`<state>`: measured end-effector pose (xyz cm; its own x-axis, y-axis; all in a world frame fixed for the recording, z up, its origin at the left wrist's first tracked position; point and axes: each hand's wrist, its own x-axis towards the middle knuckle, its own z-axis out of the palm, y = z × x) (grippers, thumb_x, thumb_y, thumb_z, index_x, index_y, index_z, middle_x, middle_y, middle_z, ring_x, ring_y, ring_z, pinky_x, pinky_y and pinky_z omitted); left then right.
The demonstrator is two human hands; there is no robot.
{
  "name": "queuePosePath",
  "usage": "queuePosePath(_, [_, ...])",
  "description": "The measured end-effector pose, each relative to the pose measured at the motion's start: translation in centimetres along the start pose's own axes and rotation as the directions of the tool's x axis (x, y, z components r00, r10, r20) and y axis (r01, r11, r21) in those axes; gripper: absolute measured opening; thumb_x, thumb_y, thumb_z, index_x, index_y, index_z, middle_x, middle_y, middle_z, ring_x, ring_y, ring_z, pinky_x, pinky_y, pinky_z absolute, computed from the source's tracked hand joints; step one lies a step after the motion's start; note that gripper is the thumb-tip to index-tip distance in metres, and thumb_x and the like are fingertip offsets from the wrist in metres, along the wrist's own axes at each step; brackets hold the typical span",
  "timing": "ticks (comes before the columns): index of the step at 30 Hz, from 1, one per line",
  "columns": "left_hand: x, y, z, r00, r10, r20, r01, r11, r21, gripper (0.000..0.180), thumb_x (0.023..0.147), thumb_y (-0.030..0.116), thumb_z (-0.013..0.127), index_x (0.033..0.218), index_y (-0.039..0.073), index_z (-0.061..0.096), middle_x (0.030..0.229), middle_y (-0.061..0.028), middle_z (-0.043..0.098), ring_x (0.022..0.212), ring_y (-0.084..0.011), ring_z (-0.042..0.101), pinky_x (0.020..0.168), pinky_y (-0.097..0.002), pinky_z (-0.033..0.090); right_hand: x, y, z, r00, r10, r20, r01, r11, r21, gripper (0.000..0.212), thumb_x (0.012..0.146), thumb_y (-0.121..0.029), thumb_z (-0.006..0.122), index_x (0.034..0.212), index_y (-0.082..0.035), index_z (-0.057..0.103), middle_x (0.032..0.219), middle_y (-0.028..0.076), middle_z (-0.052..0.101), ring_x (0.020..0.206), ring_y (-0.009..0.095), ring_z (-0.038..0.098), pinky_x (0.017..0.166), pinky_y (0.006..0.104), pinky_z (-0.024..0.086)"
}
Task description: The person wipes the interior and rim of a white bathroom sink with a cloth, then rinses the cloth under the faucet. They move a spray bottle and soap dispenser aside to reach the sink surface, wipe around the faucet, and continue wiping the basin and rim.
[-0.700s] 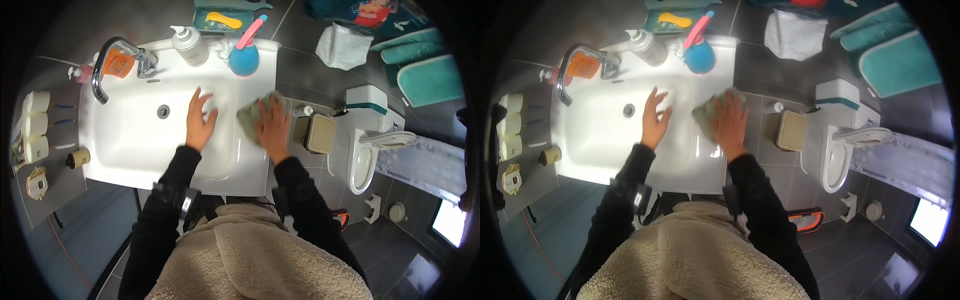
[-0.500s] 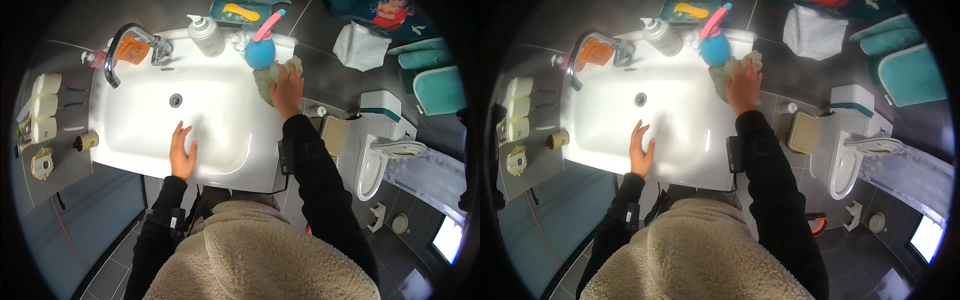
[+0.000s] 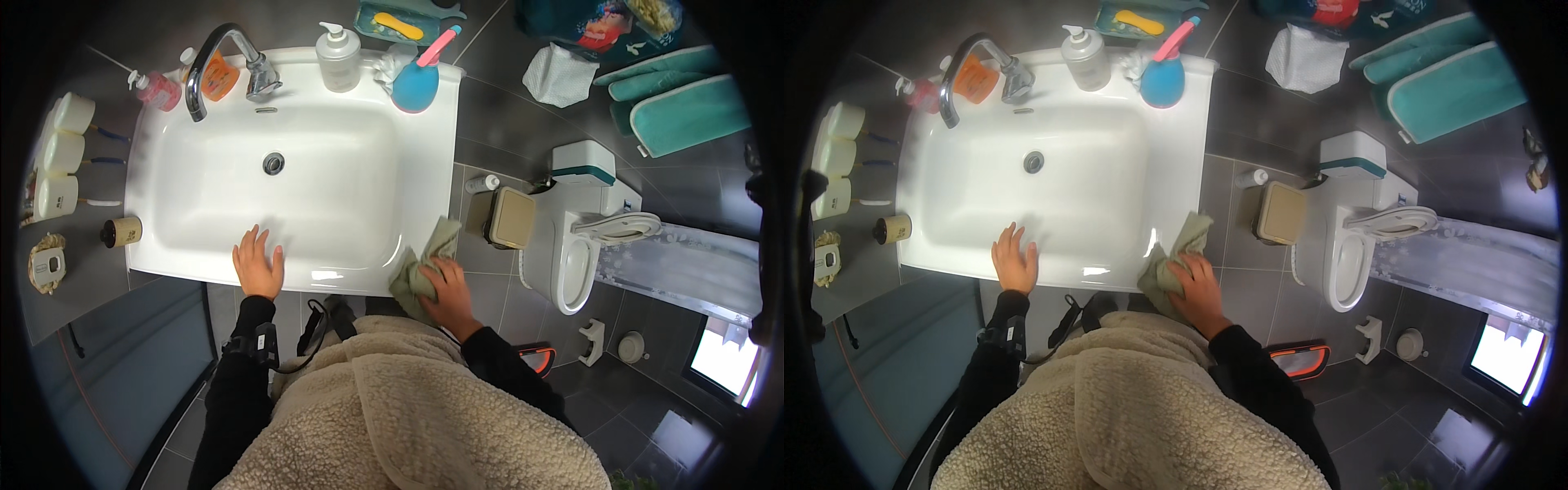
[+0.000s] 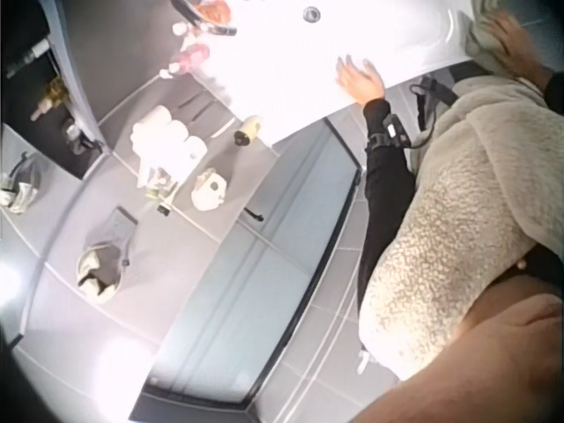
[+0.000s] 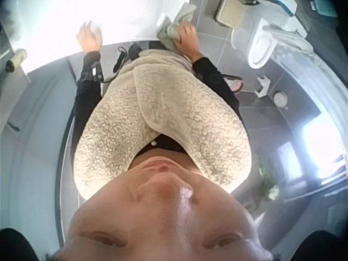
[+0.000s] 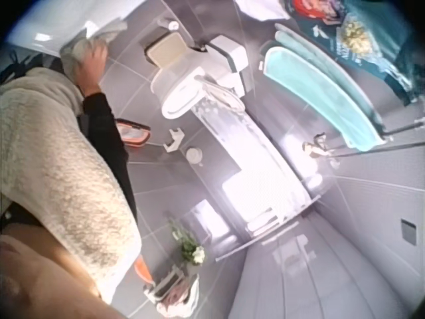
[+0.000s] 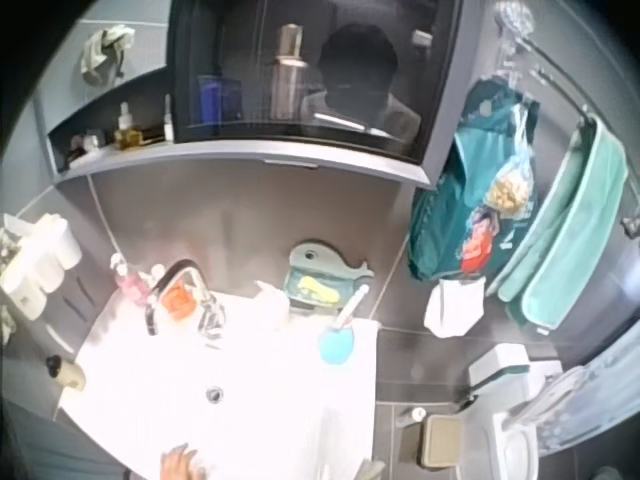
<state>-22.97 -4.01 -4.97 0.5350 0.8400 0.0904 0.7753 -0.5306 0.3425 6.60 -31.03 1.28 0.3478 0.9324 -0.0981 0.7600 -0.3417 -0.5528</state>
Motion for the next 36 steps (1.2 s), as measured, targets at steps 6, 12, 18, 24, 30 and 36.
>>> queuePosePath(6, [0.3, 0.3, -0.5, 1.000, 0.004, 0.027, -0.005, 0.999, 0.032, 0.040, 0.097, 0.032, 0.055, 0.128, 0.008, 0.061, 0.144, -0.0121, 0.051, 0.140, -0.0323, 0.039, 0.118, -0.0549, 0.017, 5.8, 1.0, -0.5, 0.991, -0.097, -0.086, 0.069, 0.957, -0.282, 0.059, 0.072, -0.015, 0.078, 0.128, -0.016, 0.063, 0.132, 0.011, 0.056, 0.122, 0.035, 0.050, 0.106, 0.0491, 0.037])
queuePosePath(12, [0.2, 0.0, -0.3, 0.998, -0.020, 0.064, 0.020, 1.000, 0.008, 0.038, 0.099, 0.030, 0.052, 0.127, 0.007, 0.062, 0.143, -0.0123, 0.051, 0.140, -0.0326, 0.038, 0.119, -0.0545, 0.016, 20.4, 2.1, -0.4, 0.924, 0.038, -0.380, -0.112, 0.978, -0.173, 0.052, 0.075, -0.017, 0.077, 0.125, -0.015, 0.064, 0.126, 0.011, 0.057, 0.116, 0.034, 0.051, 0.101, 0.0455, 0.041])
queuePosePath(18, [0.6, 1.3, -0.6, 0.995, 0.044, 0.093, -0.050, 0.997, 0.054, 0.039, 0.096, 0.031, 0.056, 0.126, 0.008, 0.063, 0.145, -0.0118, 0.050, 0.142, -0.0327, 0.036, 0.118, -0.0593, 0.013, 17.8, 0.9, 0.9, 0.945, -0.030, -0.327, -0.041, 0.978, -0.206, 0.055, 0.076, -0.018, 0.077, 0.129, -0.014, 0.061, 0.125, 0.017, 0.055, 0.112, 0.039, 0.051, 0.097, 0.0451, 0.043])
queuePosePath(24, [0.2, 9.5, 0.8, 0.900, 0.409, 0.152, -0.368, 0.899, -0.237, 0.047, 0.092, 0.033, 0.061, 0.134, 0.011, 0.057, 0.149, -0.0091, 0.046, 0.143, -0.0300, 0.034, 0.118, -0.0624, 0.014, 3.5, -2.6, 2.0, 0.999, -0.041, -0.002, 0.041, 0.995, -0.093, 0.063, 0.069, -0.013, 0.079, 0.129, -0.016, 0.061, 0.126, 0.016, 0.053, 0.117, 0.038, 0.050, 0.101, 0.0467, 0.041])
queuePosePath(30, [0.5, 8.9, 0.4, 0.890, 0.396, 0.226, -0.354, 0.913, -0.203, 0.052, 0.092, 0.037, 0.061, 0.136, 0.009, 0.055, 0.150, -0.0086, 0.045, 0.144, -0.0291, 0.033, 0.118, -0.0623, 0.011, 1.4, -2.1, 0.9, 0.998, 0.054, -0.016, -0.056, 0.970, -0.236, 0.062, 0.073, -0.013, 0.077, 0.131, -0.019, 0.060, 0.126, 0.013, 0.053, 0.113, 0.035, 0.052, 0.092, 0.0436, 0.043])
queuePosePath(36, [0.8, 8.0, 1.0, 0.914, 0.328, 0.237, -0.273, 0.932, -0.239, 0.045, 0.095, 0.030, 0.057, 0.135, 0.009, 0.056, 0.147, -0.0092, 0.047, 0.143, -0.0301, 0.034, 0.118, -0.0626, 0.013, 14.9, 2.2, 0.7, 0.910, 0.078, -0.406, -0.198, 0.945, -0.261, 0.056, 0.079, -0.016, 0.075, 0.133, -0.017, 0.059, 0.127, 0.019, 0.052, 0.111, 0.040, 0.051, 0.095, 0.0469, 0.045])
